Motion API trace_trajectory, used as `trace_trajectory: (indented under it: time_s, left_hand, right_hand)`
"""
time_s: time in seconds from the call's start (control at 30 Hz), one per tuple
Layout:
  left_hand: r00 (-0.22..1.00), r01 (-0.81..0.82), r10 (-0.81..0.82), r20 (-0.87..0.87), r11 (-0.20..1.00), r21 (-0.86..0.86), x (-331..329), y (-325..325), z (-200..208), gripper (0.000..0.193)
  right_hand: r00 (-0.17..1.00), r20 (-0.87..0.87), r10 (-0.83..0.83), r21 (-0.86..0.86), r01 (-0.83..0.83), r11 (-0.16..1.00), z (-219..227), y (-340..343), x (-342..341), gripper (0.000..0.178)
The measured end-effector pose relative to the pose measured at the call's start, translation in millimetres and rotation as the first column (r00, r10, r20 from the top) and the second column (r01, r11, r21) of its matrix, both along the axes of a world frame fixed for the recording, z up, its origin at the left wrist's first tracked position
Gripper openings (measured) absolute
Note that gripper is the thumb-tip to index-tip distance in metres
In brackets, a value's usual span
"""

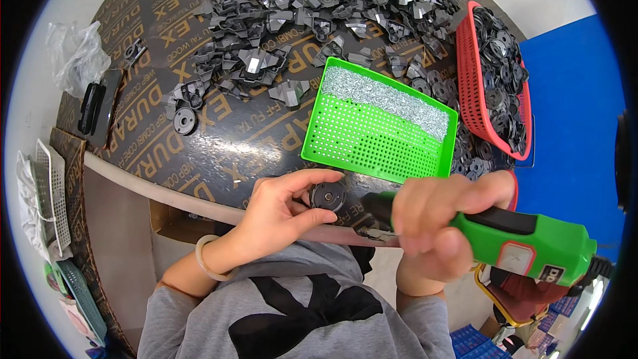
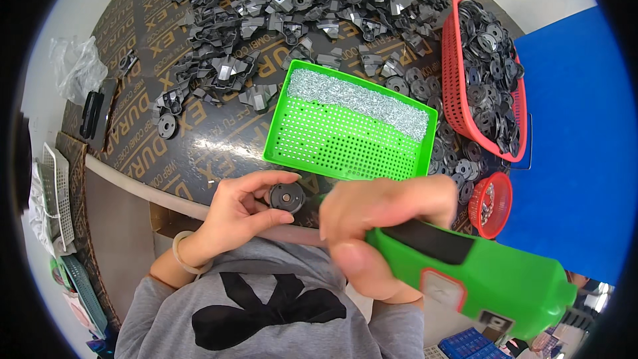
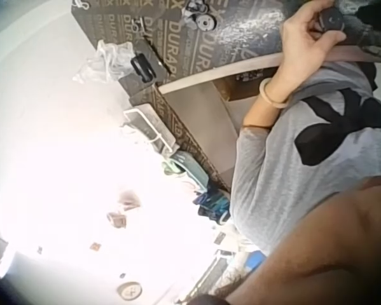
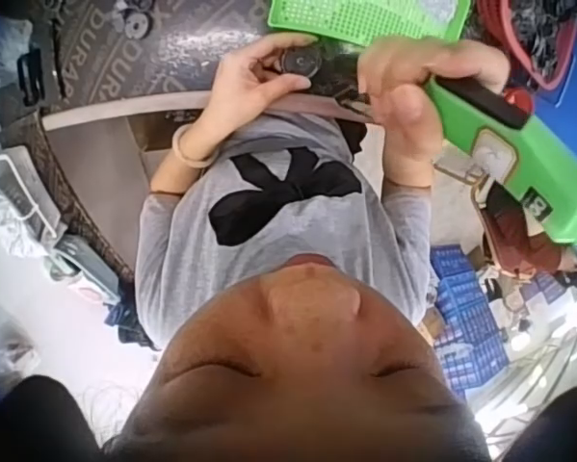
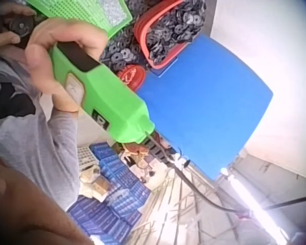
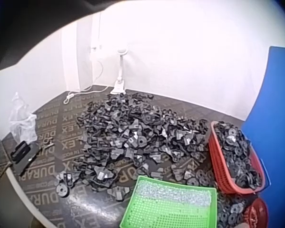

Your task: Assembling black plastic toy components using screws and an electric screwdriver at a factory workbench.

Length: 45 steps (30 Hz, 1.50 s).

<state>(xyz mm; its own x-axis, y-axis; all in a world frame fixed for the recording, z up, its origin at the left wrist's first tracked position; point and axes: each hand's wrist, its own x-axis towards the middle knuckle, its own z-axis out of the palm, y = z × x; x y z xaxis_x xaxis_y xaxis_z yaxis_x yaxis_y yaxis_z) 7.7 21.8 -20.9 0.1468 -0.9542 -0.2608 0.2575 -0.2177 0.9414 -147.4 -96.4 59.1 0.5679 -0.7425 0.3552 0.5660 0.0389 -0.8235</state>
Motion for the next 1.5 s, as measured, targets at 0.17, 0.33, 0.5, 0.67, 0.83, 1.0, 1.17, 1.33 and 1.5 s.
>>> trace_trajectory:
  time_s: [0.17, 0.33, 0.5, 0.67, 0.83, 1.0, 1.17, 1.33, 1.5]
  left_hand:
    - [0.998, 0.042, -0.043, 0.043, 0.999, 0.025, 0, 4, -10, 0.054]
    - [0.999, 0.037, -0.037, 0.012, 0.999, -0.010, -2, 3, -9, 0.055]
    - [0.999, 0.035, -0.034, 0.036, 0.999, -0.016, -2, 4, -9, 0.054]
    - [1.000, 0.017, -0.017, -0.001, 0.996, -0.089, -6, 0, -13, 0.055]
    - [1.000, 0.016, -0.017, -0.012, 0.996, -0.087, -5, 1, -18, 0.056]
    - [0.999, -0.032, 0.031, -0.027, 0.998, -0.058, -9, 0, -20, 0.055]
    - [0.997, 0.006, 0.002, 0.076, 0.996, -0.094, -7, 0, -15, 0.051]
    - [0.997, -0.025, 0.034, 0.076, 0.994, -0.110, -9, 1, -20, 0.055]
    - [0.998, -0.026, 0.031, 0.057, 0.995, -0.094, -9, 2, -21, 0.055]
  right_hand:
    - [0.982, -0.007, -0.187, -0.178, 0.183, 0.967, -16, -17, 14, 0.041]
    - [0.971, -0.052, -0.234, -0.237, 0.216, 0.947, -53, -39, 27, 0.032]
    - [0.972, -0.067, -0.227, -0.222, 0.207, 0.953, -53, -41, 28, 0.033]
    - [0.966, -0.076, -0.246, -0.264, 0.218, 0.940, -54, -41, 27, 0.035]
    - [0.967, -0.019, -0.253, -0.185, 0.245, 0.952, -33, -29, 23, 0.038]
    - [0.993, 0.054, -0.102, -0.092, 0.107, 0.990, 4, -2, 9, 0.040]
    - [1.000, 0.023, 0.005, -0.210, 0.000, 0.978, -7, 5, 6, 0.038]
    - [0.999, 0.033, 0.041, -0.195, -0.034, 0.980, -18, 5, 8, 0.043]
    - [0.998, 0.029, 0.054, -0.192, -0.048, 0.980, -19, 6, 10, 0.042]
